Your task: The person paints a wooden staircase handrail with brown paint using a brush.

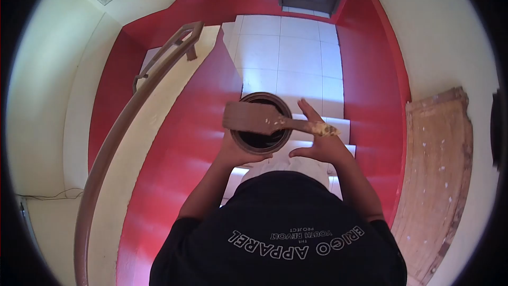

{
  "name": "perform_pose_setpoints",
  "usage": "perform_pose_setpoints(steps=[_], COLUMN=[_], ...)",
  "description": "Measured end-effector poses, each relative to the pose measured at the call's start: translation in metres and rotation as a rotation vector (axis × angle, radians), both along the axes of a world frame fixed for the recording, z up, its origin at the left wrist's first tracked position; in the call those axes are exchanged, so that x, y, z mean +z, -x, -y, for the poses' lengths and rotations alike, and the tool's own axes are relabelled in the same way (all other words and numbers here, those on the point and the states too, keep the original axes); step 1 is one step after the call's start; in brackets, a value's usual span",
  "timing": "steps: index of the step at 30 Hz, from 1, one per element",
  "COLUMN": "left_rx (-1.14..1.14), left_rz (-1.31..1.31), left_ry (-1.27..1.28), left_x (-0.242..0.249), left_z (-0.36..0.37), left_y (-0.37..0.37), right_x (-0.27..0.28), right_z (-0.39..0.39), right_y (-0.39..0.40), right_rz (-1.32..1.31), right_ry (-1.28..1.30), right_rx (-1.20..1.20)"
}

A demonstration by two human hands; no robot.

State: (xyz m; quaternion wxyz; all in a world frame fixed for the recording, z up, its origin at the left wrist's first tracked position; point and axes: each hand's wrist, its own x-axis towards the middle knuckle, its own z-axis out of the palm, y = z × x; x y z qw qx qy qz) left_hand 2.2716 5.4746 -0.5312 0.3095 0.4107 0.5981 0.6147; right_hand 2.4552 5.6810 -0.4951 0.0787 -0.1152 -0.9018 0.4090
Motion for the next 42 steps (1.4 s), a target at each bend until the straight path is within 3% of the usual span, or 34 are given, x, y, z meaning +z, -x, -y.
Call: perform_pose_setpoints(steps=[1,5,8,11,13,16,19,20,27,31,37,42], left_rx=[-0.001,0.143,0.225,0.309,0.355,0.393,0.314,0.306,0.214,0.230,0.279,0.388], left_rz=[-0.027,0.127,0.134,0.079,0.056,0.125,0.199,0.174,-0.005,-0.069,-0.008,-0.085], left_ry=[0.005,-0.015,-0.112,-0.119,-0.066,-0.042,-0.027,-0.003,-0.142,-0.062,-0.073,-0.132], left_x=[0.000,-0.035,-0.108,-0.181,-0.204,-0.199,-0.187,-0.219,-0.342,-0.359,-0.384,-0.480], left_z=[-0.015,-0.064,-0.107,-0.148,-0.164,-0.196,-0.240,-0.247,-0.356,-0.403,-0.495,-0.590], left_y=[0.013,0.044,0.071,0.103,0.112,0.131,0.173,0.190,0.318,0.372,0.471,0.580], right_x=[-0.012,-0.076,-0.178,-0.269,-0.250,-0.226,-0.235,-0.240,-0.337,-0.359,-0.391,-0.469], right_z=[-0.022,-0.091,-0.152,-0.215,-0.230,-0.257,-0.293,-0.305,-0.370,-0.409,-0.506,-0.612], right_y=[0.001,-0.017,-0.022,-0.012,0.018,0.061,0.112,0.132,0.328,0.423,0.540,0.672], right_rz=[0.021,0.161,0.114,0.166,0.139,0.091,0.140,0.157,-0.219,-0.384,-0.374,-0.465], right_ry=[0.114,0.158,0.381,0.242,0.238,0.278,0.367,0.352,0.735,0.939,0.845,0.850], right_rx=[-0.047,-0.225,-0.322,-0.324,-0.345,-0.304,-0.296,-0.242,0.181,0.202,0.120,0.237])
